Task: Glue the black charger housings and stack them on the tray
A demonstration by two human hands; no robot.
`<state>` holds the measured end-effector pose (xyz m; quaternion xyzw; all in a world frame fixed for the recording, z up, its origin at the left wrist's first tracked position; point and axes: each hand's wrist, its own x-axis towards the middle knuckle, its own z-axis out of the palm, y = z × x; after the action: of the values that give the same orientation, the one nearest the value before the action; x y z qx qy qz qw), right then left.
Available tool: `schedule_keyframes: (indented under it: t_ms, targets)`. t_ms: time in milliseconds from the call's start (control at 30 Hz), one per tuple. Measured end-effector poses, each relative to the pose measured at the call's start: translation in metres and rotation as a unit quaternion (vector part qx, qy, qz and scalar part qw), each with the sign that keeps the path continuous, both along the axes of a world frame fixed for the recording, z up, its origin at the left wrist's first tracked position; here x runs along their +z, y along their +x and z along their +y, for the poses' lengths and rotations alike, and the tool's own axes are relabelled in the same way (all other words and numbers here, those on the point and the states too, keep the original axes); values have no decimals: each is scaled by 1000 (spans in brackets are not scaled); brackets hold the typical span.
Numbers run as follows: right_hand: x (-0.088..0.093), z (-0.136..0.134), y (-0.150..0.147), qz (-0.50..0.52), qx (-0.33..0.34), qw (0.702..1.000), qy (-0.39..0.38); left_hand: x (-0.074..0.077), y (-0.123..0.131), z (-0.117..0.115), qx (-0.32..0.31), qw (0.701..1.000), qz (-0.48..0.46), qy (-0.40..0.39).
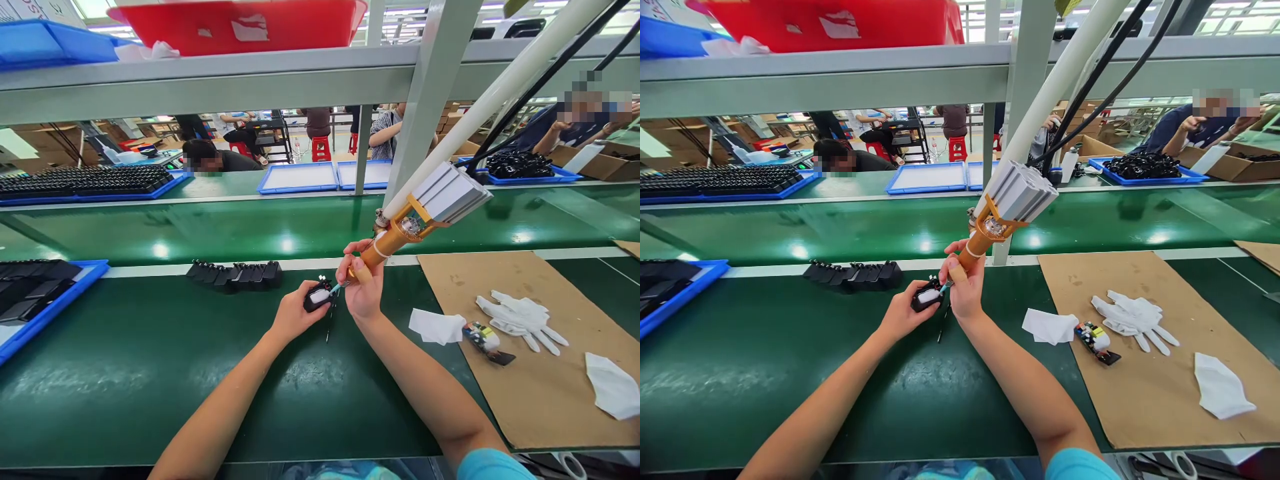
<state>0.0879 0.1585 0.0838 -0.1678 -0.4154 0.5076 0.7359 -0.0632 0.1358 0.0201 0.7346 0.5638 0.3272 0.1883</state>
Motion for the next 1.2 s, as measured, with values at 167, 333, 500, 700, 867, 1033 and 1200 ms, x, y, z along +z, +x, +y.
schedule_keyframes:
  t_ms: [167,333,500,700,867,1033,1200]
  targets:
    - [1,-1,-1,14,5,1000,5,-4,1,1,-1,1000,17,-16]
    - [3,-4,-3,13,9,1000,-5,-9,9,-1,-44,999,-2,-26]
    - [4,-11,-7,24,40,999,-4,-8,20,-7,-61,996,-59,-3]
    - [5,-19,-10,18,53,998,15,-5,22,-12,-41,995,-90,11]
    - [4,-15,-9,20,43,999,11,-7,17,-7,-60,996,-53,29]
    - [2,-4,-4,17,8,1000,23,-14,-4,11,-63,998,23,10]
    - [1,3,1,27,-4,999,26,-13,-28,24,-81,994,15,-67]
